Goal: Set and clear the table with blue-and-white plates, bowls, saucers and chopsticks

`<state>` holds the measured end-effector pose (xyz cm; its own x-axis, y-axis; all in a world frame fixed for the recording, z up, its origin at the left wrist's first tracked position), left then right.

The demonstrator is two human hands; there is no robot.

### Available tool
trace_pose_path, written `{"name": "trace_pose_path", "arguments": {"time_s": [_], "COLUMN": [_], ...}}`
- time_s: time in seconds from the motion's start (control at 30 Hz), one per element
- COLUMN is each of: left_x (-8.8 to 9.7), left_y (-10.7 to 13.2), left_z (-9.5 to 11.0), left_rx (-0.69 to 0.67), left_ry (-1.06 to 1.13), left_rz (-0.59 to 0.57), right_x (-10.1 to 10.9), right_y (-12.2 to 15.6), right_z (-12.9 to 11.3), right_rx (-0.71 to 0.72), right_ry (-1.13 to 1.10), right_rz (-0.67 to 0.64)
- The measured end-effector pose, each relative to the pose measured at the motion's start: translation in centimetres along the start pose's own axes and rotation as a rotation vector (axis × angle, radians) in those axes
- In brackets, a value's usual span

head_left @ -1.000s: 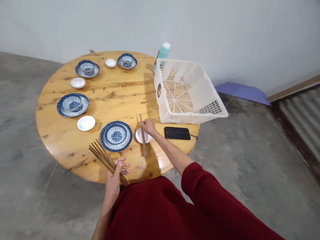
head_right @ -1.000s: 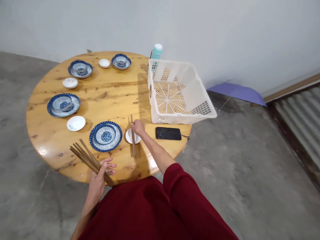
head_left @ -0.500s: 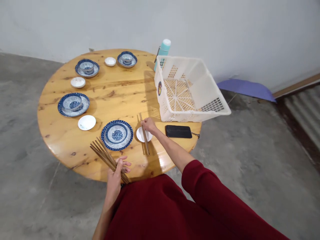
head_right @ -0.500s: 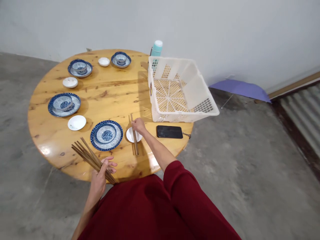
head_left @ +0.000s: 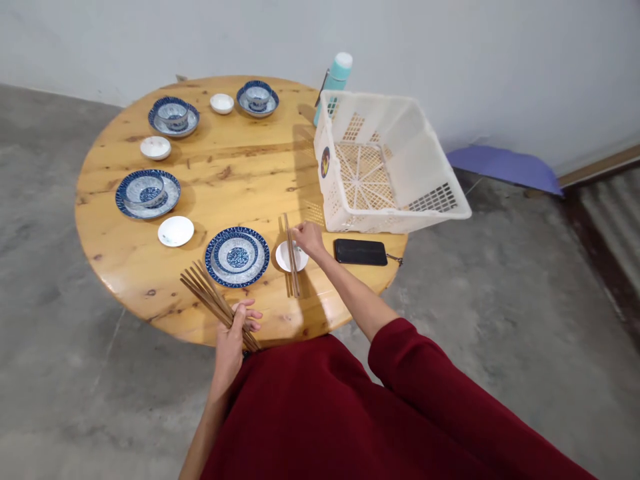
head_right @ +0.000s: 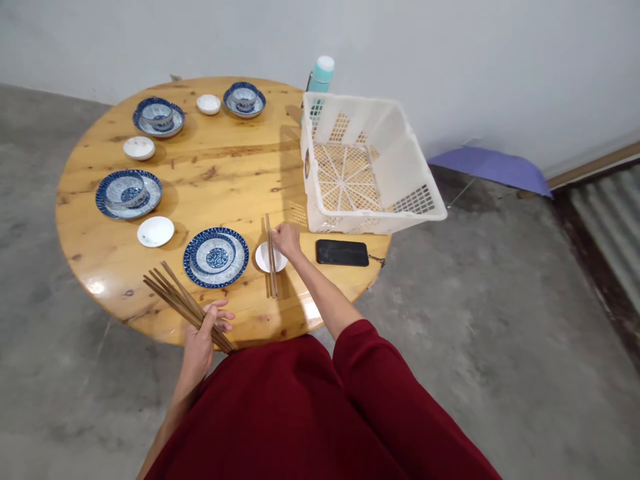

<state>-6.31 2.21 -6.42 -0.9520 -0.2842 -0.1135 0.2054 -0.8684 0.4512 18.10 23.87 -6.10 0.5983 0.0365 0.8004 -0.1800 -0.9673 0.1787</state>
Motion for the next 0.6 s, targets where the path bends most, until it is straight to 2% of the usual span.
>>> {"name": "trace_pose_path", "arguments": {"time_s": [0.1, 0.23, 0.4, 0.6], "left_x": [0.5, 0.6, 0.2, 0.2], "left_y": [-0.1, -0.4, -0.5, -0.2], "left_z": [0.0, 0.2, 0.7, 0.9], "left_rx": [-0.017, -0.029, -0.032, -0.021], "left_ry": [0.017, 0.023, 0.011, 0.016], "left_rz": [0.016, 0.017, -0.004, -0.013], "right_x": [1.0, 0.0, -1.4, -2.4], "right_y": [1.4, 3.5, 4.7, 4.6], "right_z": [0.2, 0.6, 0.7, 1.2], "right_rx": [0.023, -0.003, -0.062, -0.055], "right_ry": [0.143, 0.290, 0.310, 0.324], "right_rz": [0.063, -0.013, -0.073, -0.095]}}
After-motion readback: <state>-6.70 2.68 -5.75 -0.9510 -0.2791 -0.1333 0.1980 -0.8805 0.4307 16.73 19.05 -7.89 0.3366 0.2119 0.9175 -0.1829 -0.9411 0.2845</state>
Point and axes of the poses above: each hand's wrist, its own y-axis away from the middle knuckle, its own x-axis out of the back of the hand, z = x × y, the point moved 8 cm from there along -y, towards the middle knuckle, and after that the axes turned 3 degrees about z, right-handed, at the moved point
